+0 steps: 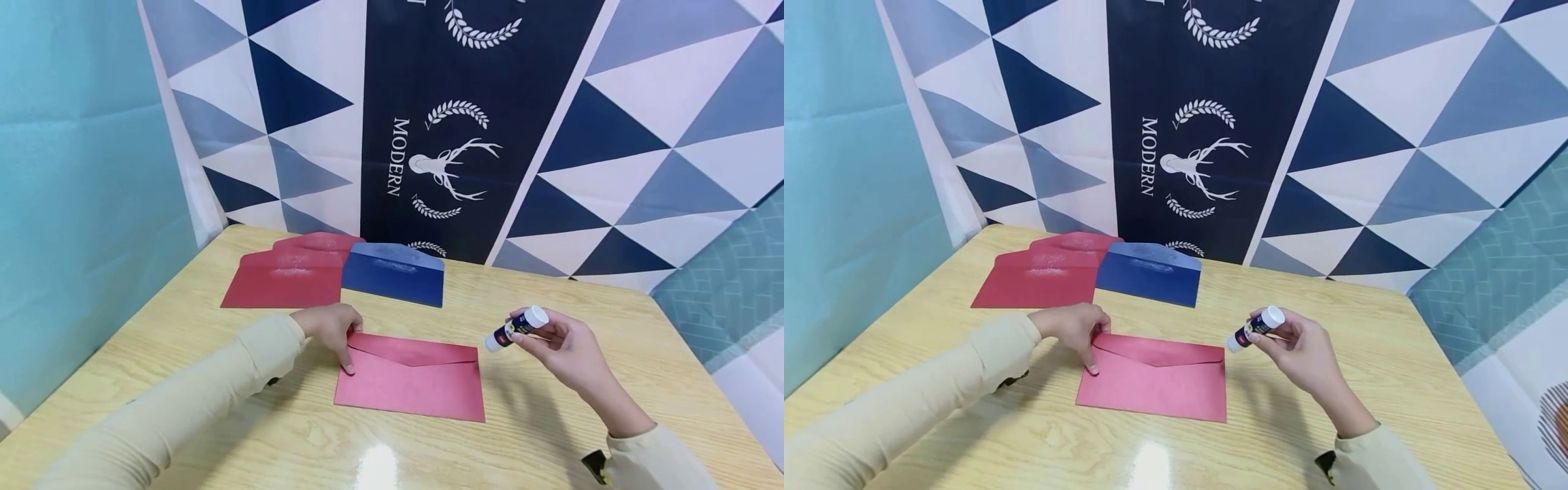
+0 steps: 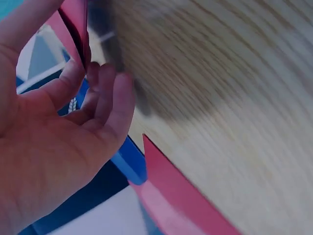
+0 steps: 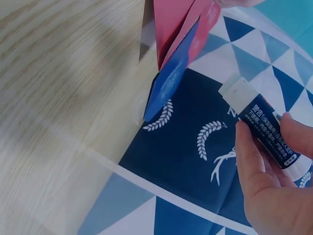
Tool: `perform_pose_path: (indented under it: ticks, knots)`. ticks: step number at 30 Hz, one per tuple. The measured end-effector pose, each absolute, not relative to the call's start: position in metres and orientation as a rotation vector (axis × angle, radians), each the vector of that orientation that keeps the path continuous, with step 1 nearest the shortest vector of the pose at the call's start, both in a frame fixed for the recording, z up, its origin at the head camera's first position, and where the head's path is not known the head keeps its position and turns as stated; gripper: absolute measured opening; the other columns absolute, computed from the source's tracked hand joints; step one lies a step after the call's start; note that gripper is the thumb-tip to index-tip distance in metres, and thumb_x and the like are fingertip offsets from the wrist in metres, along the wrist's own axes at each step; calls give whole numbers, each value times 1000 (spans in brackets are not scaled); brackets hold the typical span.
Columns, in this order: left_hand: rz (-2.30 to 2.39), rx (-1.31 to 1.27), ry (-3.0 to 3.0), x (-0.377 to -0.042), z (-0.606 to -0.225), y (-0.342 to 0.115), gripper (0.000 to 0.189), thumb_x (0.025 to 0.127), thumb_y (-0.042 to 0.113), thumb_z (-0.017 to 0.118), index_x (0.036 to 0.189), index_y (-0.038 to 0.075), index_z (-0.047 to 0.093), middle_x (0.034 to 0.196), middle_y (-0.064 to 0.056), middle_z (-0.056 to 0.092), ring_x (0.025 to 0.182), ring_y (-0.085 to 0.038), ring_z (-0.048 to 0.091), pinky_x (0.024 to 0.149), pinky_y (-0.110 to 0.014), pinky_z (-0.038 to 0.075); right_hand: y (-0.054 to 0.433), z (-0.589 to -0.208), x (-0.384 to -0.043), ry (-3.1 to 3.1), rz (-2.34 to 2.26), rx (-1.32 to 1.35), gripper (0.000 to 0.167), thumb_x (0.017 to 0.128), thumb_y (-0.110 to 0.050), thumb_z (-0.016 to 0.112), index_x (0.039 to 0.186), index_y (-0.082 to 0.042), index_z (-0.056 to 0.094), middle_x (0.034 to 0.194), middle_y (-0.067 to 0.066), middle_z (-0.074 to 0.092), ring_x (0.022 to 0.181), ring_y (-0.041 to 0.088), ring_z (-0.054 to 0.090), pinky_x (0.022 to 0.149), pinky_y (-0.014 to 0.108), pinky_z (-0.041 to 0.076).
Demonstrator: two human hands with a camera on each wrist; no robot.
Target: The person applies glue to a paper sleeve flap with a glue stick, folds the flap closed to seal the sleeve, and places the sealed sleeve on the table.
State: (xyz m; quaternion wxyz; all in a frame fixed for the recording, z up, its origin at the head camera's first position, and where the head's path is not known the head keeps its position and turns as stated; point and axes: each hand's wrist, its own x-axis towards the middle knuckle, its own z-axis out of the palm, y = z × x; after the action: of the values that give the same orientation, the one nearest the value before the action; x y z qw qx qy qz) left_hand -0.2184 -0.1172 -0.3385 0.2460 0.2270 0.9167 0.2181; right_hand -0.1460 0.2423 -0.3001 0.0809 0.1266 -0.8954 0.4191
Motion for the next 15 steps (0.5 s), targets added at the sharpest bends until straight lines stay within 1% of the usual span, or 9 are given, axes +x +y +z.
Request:
perform_pose_path:
  ticks: [1, 3, 5, 7, 9, 11, 12, 15]
  knots:
    - [632, 602, 2475, -220, -338, -118, 37, 65, 25, 89, 79, 11, 58, 73, 4, 49, 71, -10, 43, 62, -21, 36, 243, -300, -146, -2678, 1252, 375, 35, 83, -16, 75, 115, -4, 66, 92, -29, 65, 83, -6, 67, 67, 14, 55]
    - [748, 535, 2391, -224, -337, -119, 32, 72, 25, 84, 83, 10, 59, 74, 4, 51, 69, -9, 47, 64, -21, 38, 245, -299, -145, -2682, 1248, 366, 36, 83, -17, 74, 115, -3, 65, 92, -31, 64, 83, -7, 67, 67, 13, 54]
    - [863, 463, 2308, -229, -335, -120, 27, 80, 23, 78, 90, 7, 60, 76, 3, 54, 66, -8, 50, 66, -20, 42, 247, -297, -145, -2687, 1242, 356, 36, 84, -17, 74, 116, -3, 65, 91, -31, 64, 83, -7, 67, 68, 13, 54]
    - [975, 397, 2240, -233, -334, -119, 27, 85, 21, 73, 102, 4, 61, 82, 0, 57, 65, -9, 53, 67, -20, 45, 248, -296, -145, -2689, 1237, 344, 36, 84, -17, 74, 117, -3, 65, 92, -30, 65, 83, -6, 67, 68, 13, 54]
    - [1115, 326, 2148, -238, -335, -116, 29, 88, 14, 68, 112, -1, 59, 88, -4, 60, 68, -10, 55, 67, -21, 48, 249, -294, -145, -2692, 1231, 333, 37, 84, -17, 73, 118, -4, 64, 93, -28, 66, 83, -6, 67, 68, 12, 54]
    - [1229, 279, 2091, -242, -337, -112, 36, 89, 10, 64, 122, -3, 54, 94, -4, 60, 73, -10, 56, 69, -21, 49, 250, -293, -145, -2691, 1233, 330, 37, 85, -17, 73, 118, -4, 64, 94, -27, 66, 84, -6, 67, 69, 12, 54]
    - [1287, 261, 2060, -244, -338, -110, 38, 90, 9, 62, 124, -5, 52, 95, -4, 60, 76, -10, 56, 70, -20, 50, 250, -293, -144, -2691, 1236, 329, 37, 85, -17, 73, 118, -4, 64, 94, -28, 66, 84, -7, 67, 69, 12, 54]
    - [1458, 183, 1945, -249, -344, -95, 36, 92, 4, 57, 126, -5, 50, 86, -1, 61, 74, -9, 55, 72, -21, 52, 251, -293, -143, -2677, 1269, 345, 37, 85, -16, 73, 118, -2, 64, 94, -30, 65, 84, -6, 67, 70, 11, 54]
